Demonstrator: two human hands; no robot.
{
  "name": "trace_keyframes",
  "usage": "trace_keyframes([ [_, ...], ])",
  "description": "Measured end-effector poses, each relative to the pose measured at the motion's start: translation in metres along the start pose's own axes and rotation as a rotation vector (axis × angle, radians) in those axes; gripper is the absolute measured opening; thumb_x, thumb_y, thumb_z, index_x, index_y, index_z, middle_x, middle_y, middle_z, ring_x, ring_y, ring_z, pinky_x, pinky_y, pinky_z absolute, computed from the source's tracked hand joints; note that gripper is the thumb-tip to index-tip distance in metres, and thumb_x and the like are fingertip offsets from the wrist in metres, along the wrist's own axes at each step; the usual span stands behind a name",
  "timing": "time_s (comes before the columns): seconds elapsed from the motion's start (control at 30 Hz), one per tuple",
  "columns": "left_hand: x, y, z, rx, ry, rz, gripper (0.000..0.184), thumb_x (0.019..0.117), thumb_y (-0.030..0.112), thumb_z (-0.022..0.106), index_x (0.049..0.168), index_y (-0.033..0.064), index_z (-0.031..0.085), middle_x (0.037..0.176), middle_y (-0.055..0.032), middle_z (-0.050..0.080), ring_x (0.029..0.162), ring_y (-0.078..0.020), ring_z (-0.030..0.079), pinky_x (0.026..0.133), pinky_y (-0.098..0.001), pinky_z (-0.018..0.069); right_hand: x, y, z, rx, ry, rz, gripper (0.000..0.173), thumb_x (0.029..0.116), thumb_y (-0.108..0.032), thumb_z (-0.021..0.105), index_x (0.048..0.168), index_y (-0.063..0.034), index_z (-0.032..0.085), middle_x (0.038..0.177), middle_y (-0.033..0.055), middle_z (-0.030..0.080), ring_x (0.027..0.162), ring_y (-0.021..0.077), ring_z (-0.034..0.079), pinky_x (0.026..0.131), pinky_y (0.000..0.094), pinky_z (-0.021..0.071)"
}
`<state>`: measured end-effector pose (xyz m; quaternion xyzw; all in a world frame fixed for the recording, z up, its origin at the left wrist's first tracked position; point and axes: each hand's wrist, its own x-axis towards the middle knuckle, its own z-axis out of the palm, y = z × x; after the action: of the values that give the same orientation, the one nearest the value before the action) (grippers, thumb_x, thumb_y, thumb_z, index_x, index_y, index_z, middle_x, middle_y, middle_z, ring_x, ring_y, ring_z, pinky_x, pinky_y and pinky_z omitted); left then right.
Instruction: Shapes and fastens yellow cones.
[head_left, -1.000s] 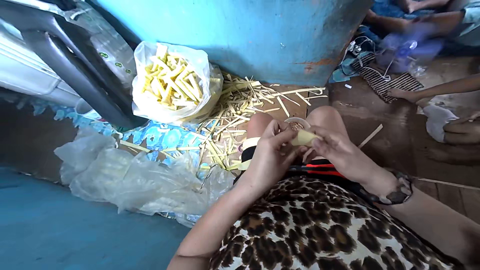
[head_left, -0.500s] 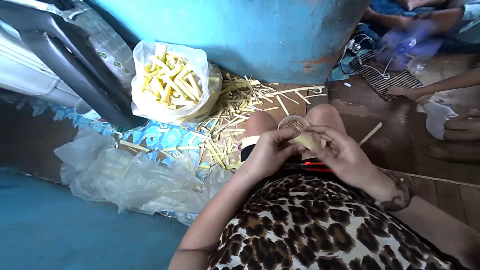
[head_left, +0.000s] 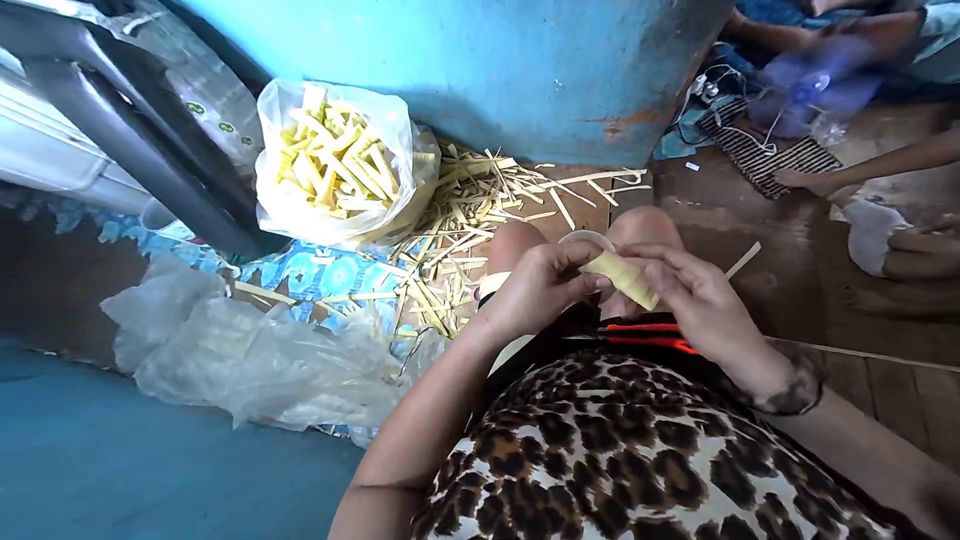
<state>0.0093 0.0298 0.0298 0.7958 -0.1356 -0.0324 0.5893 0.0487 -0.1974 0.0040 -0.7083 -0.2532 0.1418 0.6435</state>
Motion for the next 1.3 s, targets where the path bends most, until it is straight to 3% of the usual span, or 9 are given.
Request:
trace_keyframes([
  [0.07, 0.002, 0.002, -0.001, -0.024, 0.014, -0.011, 0.009, 0.0950, 0.003, 0.069, 0.103, 0.0003, 0.069, 0.085, -0.0050, 0.072, 0.073, -0.0088, 0.069, 0.070, -0.0261, 0.0604, -0.001, 0.010, 0.000, -0.258, 0.037, -0.269, 0.044, 0.1010, -0.026, 0.065, 0.138, -0.0032, 0.058, 0.119, 0.0069, 0.068, 0.103, 0.0092, 0.067, 0.090, 0.0272, 0.0585],
  [0.2, 0.003, 0.001, 0.003, -0.011, -0.003, 0.008, 0.010, 0.0938, 0.004, 0.072, 0.102, 0.0010, 0.069, 0.083, -0.0039, 0.068, 0.069, -0.0073, 0.063, 0.064, -0.0233, 0.0555, 0.000, -0.004, 0.000, 0.348, 0.016, 0.296, 0.035, 0.1120, -0.020, 0.034, 0.122, -0.0085, 0.066, 0.077, 0.0010, 0.073, 0.060, 0.0070, 0.068, 0.056, 0.0204, 0.0589],
  [0.33, 0.005, 0.000, 0.004, -0.064, 0.000, -0.043, 0.009, 0.0971, 0.001, 0.066, 0.106, -0.0011, 0.065, 0.087, -0.0080, 0.071, 0.074, -0.0129, 0.070, 0.071, -0.0296, 0.0621, -0.007, 0.013, -0.001, -0.130, 0.028, -0.132, 0.041, 0.1018, -0.026, 0.063, 0.137, -0.0062, 0.059, 0.118, 0.0030, 0.067, 0.101, 0.0089, 0.068, 0.087, 0.0282, 0.0611],
  [0.47, 0.005, -0.001, 0.004, -0.036, -0.001, -0.024, 0.009, 0.0952, 0.003, 0.069, 0.104, 0.0002, 0.067, 0.083, -0.0056, 0.068, 0.069, -0.0099, 0.064, 0.065, -0.0257, 0.0570, -0.003, 0.002, -0.002, 0.394, 0.026, 0.338, 0.036, 0.1121, -0.020, 0.034, 0.126, -0.0082, 0.064, 0.081, 0.0017, 0.073, 0.064, 0.0065, 0.068, 0.060, 0.0194, 0.0583],
  [0.6, 0.004, -0.001, 0.003, -0.106, 0.020, -0.061, 0.010, 0.0957, -0.001, 0.067, 0.106, -0.0017, 0.066, 0.086, -0.0080, 0.072, 0.074, -0.0117, 0.071, 0.071, -0.0282, 0.0622, -0.009, 0.020, -0.003, -0.151, 0.054, -0.143, 0.037, 0.1029, -0.022, 0.060, 0.136, -0.0057, 0.060, 0.118, 0.0034, 0.067, 0.100, 0.0078, 0.067, 0.088, 0.0271, 0.0592],
  [0.73, 0.003, 0.000, 0.000, -0.081, -0.005, -0.037, 0.011, 0.0955, 0.001, 0.067, 0.106, -0.0016, 0.068, 0.084, -0.0068, 0.071, 0.071, -0.0092, 0.067, 0.067, -0.0250, 0.0583, -0.007, 0.008, -0.004, 0.281, 0.044, 0.257, 0.032, 0.1109, -0.018, 0.038, 0.125, -0.0082, 0.065, 0.082, -0.0002, 0.075, 0.064, 0.0053, 0.070, 0.060, 0.0194, 0.0592],
  [0.87, 0.006, -0.001, -0.001, -0.121, 0.038, -0.053, 0.012, 0.0960, 0.000, 0.067, 0.107, -0.0023, 0.066, 0.085, -0.0077, 0.072, 0.073, -0.0119, 0.071, 0.071, -0.0284, 0.0626, -0.011, 0.021, -0.008, -0.216, 0.064, -0.196, 0.039, 0.1008, -0.026, 0.065, 0.135, -0.0080, 0.064, 0.116, 0.0020, 0.068, 0.101, 0.0069, 0.067, 0.088, 0.0269, 0.0584],
  [1.07, 0.008, -0.001, 0.004, -0.201, 0.169, 0.108, 0.006, 0.0944, -0.001, 0.067, 0.100, -0.0019, 0.069, 0.087, -0.0047, 0.069, 0.075, -0.0075, 0.067, 0.071, -0.0244, 0.0590, 0.001, 0.027, -0.016, 0.696, -0.336, 0.163, 0.048, 0.0925, -0.058, 0.063, 0.125, -0.0235, 0.069, 0.094, -0.0021, 0.076, 0.078, 0.0071, 0.072, 0.072, 0.0218, 0.0599],
  [1.3, 0.014, 0.014, 0.014, -0.149, 0.340, 0.220, 0.002, 0.0949, 0.001, 0.067, 0.097, -0.0001, 0.068, 0.083, -0.0028, 0.070, 0.071, -0.0061, 0.067, 0.066, -0.0240, 0.0586, 0.029, -0.004, 0.032, 0.087, -0.114, 0.001, 0.010, 0.0971, -0.006, 0.065, 0.091, -0.0060, 0.072, 0.074, -0.0049, 0.071, 0.065, 0.0027, 0.068, 0.065, 0.0210, 0.0610],
])
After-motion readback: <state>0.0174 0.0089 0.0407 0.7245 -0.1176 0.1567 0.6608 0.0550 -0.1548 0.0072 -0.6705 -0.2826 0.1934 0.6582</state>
